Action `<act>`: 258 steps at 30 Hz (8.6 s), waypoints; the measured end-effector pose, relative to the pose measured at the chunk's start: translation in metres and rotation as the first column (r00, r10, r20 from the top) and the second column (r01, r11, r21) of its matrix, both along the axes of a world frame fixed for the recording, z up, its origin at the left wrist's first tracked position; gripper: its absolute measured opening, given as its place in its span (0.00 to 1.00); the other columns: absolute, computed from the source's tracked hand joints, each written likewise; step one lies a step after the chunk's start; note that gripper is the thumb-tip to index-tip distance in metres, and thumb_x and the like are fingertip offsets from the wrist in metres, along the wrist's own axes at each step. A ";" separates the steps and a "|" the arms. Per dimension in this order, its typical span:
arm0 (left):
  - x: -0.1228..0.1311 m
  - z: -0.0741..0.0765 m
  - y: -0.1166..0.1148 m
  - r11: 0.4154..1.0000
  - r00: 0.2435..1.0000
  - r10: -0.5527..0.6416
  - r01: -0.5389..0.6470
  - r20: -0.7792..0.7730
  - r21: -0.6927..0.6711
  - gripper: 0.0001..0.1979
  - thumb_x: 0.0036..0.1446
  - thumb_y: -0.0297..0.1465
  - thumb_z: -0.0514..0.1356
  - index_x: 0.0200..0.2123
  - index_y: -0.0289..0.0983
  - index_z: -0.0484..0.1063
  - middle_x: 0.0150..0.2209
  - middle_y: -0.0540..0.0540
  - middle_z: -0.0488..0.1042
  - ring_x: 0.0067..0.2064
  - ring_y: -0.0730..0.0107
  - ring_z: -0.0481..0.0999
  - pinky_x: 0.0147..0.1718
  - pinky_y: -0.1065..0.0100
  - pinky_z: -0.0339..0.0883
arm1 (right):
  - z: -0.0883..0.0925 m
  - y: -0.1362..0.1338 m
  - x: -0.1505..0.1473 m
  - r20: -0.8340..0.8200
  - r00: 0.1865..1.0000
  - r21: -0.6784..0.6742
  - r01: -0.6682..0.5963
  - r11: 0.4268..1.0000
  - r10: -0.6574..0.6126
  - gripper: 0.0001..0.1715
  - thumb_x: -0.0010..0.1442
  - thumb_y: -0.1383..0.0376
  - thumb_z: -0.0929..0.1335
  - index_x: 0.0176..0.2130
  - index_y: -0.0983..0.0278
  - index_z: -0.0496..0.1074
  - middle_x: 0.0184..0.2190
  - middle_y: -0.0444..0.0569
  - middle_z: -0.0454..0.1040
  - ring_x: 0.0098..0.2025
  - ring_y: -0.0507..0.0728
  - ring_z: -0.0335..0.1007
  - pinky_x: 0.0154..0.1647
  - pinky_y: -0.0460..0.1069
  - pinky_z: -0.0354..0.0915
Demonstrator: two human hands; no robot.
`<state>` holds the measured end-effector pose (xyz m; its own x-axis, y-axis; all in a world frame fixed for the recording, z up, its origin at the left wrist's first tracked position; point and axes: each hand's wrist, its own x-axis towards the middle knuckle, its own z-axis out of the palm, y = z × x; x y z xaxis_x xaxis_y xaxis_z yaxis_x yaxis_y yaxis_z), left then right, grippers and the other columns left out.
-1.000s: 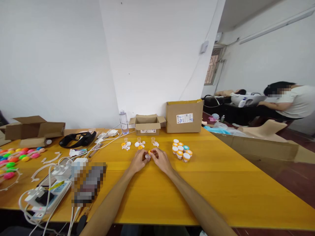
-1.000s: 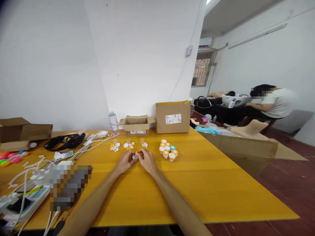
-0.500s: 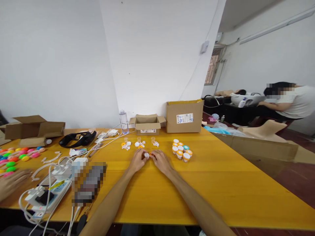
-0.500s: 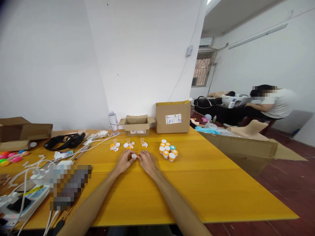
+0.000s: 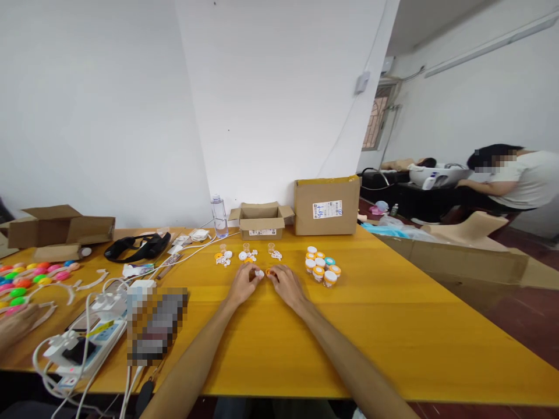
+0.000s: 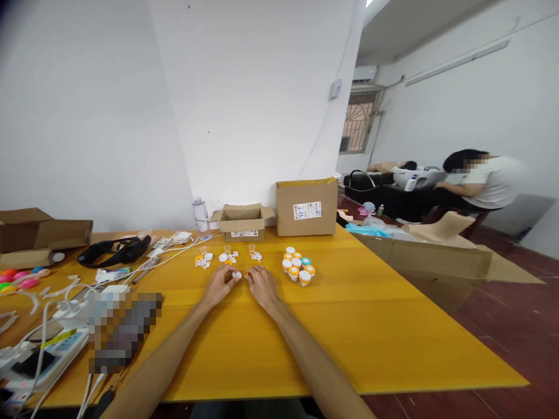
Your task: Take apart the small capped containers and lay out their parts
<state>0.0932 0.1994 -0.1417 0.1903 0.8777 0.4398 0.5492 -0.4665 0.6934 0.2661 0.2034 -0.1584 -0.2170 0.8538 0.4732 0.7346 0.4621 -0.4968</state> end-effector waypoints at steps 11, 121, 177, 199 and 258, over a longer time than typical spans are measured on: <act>0.001 -0.001 -0.001 0.999 0.993 -0.045 0.047 -0.105 0.011 0.03 0.53 0.27 0.60 0.30 0.41 0.72 0.33 0.49 0.75 0.40 0.62 0.72 0.46 0.61 0.66 | -0.007 0.011 0.002 0.084 0.983 0.070 0.156 0.985 -0.161 0.16 0.60 0.72 0.64 0.39 0.55 0.77 0.42 0.53 0.72 0.44 0.61 0.69 0.44 0.53 0.64; -0.003 -0.004 0.002 0.991 0.995 -0.098 0.098 0.002 -0.088 0.06 0.52 0.34 0.64 0.28 0.39 0.71 0.30 0.49 0.73 0.38 0.64 0.70 0.43 0.63 0.64 | 0.014 -0.010 0.000 -0.008 0.961 0.031 -0.275 0.961 0.276 0.13 0.62 0.73 0.63 0.41 0.60 0.74 0.39 0.48 0.76 0.43 0.56 0.71 0.46 0.50 0.67; 0.001 0.005 0.003 0.984 0.945 -0.085 0.129 0.317 -0.122 0.09 0.51 0.37 0.64 0.27 0.38 0.72 0.26 0.51 0.74 0.29 0.71 0.71 0.31 0.70 0.65 | 0.015 -0.010 -0.001 -0.309 0.896 -0.017 -0.340 0.940 0.319 0.09 0.60 0.70 0.64 0.41 0.60 0.70 0.34 0.45 0.77 0.35 0.55 0.73 0.41 0.50 0.68; 0.005 0.009 -0.007 0.999 0.997 -0.045 0.046 -0.068 0.011 0.02 0.52 0.27 0.61 0.31 0.40 0.71 0.34 0.48 0.74 0.41 0.62 0.71 0.46 0.61 0.65 | -0.003 0.009 0.005 -0.118 0.989 0.023 -0.086 0.996 0.088 0.10 0.58 0.73 0.66 0.36 0.60 0.72 0.37 0.49 0.77 0.43 0.58 0.72 0.46 0.52 0.67; 0.002 -0.003 0.000 0.999 0.999 -0.050 0.050 0.002 -0.013 0.08 0.52 0.22 0.58 0.34 0.40 0.70 0.36 0.49 0.74 0.38 0.67 0.73 0.41 0.65 0.69 | -0.002 -0.003 -0.001 0.154 0.961 0.170 -0.254 0.952 0.229 0.11 0.63 0.71 0.64 0.39 0.59 0.73 0.36 0.49 0.74 0.41 0.58 0.71 0.45 0.53 0.67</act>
<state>0.0952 0.1997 -0.1444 0.2333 0.8730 0.4282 0.5246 -0.4838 0.7005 0.2649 0.2002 -0.1607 -0.4760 0.6677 0.5723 0.6424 0.7084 -0.2922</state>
